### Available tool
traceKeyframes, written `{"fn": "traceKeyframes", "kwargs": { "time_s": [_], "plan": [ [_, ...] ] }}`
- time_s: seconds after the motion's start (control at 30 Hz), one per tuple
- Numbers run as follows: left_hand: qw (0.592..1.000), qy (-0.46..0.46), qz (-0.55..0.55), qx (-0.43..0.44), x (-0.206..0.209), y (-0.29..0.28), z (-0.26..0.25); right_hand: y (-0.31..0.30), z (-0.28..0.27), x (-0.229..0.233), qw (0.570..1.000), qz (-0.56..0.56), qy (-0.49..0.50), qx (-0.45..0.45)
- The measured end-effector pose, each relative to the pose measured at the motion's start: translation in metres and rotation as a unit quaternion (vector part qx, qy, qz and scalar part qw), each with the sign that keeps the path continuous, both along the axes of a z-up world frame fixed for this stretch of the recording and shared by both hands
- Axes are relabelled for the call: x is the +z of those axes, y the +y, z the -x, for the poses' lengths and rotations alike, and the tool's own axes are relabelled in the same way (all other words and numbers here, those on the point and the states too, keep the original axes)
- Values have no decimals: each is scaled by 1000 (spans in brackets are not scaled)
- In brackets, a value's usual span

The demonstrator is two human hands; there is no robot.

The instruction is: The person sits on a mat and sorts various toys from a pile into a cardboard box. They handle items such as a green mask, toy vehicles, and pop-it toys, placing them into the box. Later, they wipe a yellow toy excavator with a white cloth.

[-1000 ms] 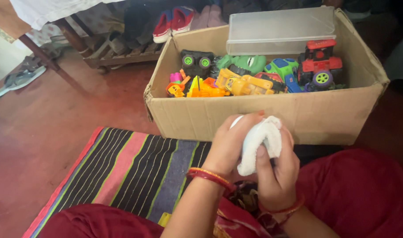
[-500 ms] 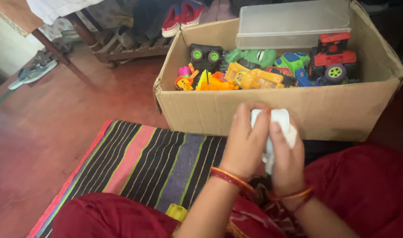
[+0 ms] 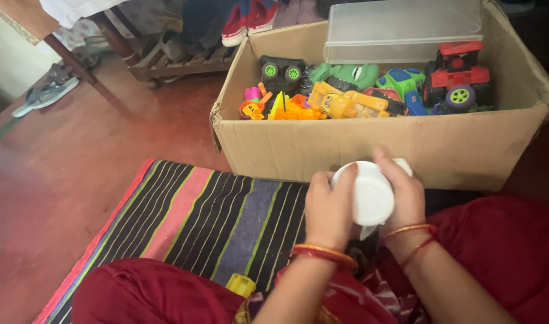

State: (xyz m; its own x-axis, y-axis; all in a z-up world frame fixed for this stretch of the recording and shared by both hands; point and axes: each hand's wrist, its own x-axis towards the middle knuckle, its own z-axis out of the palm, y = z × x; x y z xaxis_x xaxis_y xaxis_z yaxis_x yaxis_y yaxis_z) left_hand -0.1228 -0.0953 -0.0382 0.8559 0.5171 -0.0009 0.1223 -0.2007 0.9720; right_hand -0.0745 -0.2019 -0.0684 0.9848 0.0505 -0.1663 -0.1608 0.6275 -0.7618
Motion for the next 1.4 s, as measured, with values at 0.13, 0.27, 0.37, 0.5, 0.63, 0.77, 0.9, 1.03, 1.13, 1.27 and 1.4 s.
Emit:
{"fn": "traceKeyframes", "kwargs": {
  "time_s": [0.13, 0.27, 0.37, 0.5, 0.63, 0.77, 0.9, 1.03, 1.13, 1.27, 1.4],
  "plan": [
    [997, -28, -34, 56, 9, -15, 8, 3, -9, -5, 984, 64, 15, -168],
    [981, -57, -37, 182, -21, 21, -8, 1, -2, 0, 979, 17, -93, -179],
    [965, -77, 192, 164, -41, 35, -23, 9, 26, 3, 958, 109, -250, -83],
    [892, -40, 450, 32, -26, 19, -15, 26, 52, 15, 704, 446, -538, -127],
    [988, 71, 133, -29, 9, 7, -1, 29, 22, 8, 867, 424, -250, -74],
    [989, 107, -35, -100, 16, 5, 18, 7, -9, -7, 991, 61, 50, 106],
    [982, 83, 124, -116, 0, 11, 0, 14, 0, -7, 979, 197, -36, 40],
    [881, 38, 465, -80, -5, 22, -7, 23, 41, 2, 747, 479, -456, -69],
    [978, 153, 129, -56, 10, 28, 2, 34, 30, -9, 884, 376, -278, -16],
    [987, 126, -62, -79, 16, 14, 14, 20, -6, -37, 975, -46, 50, 209],
    [982, -18, 170, 74, -11, -5, -10, 23, 0, -45, 983, -122, -9, 139]
  ]
}}
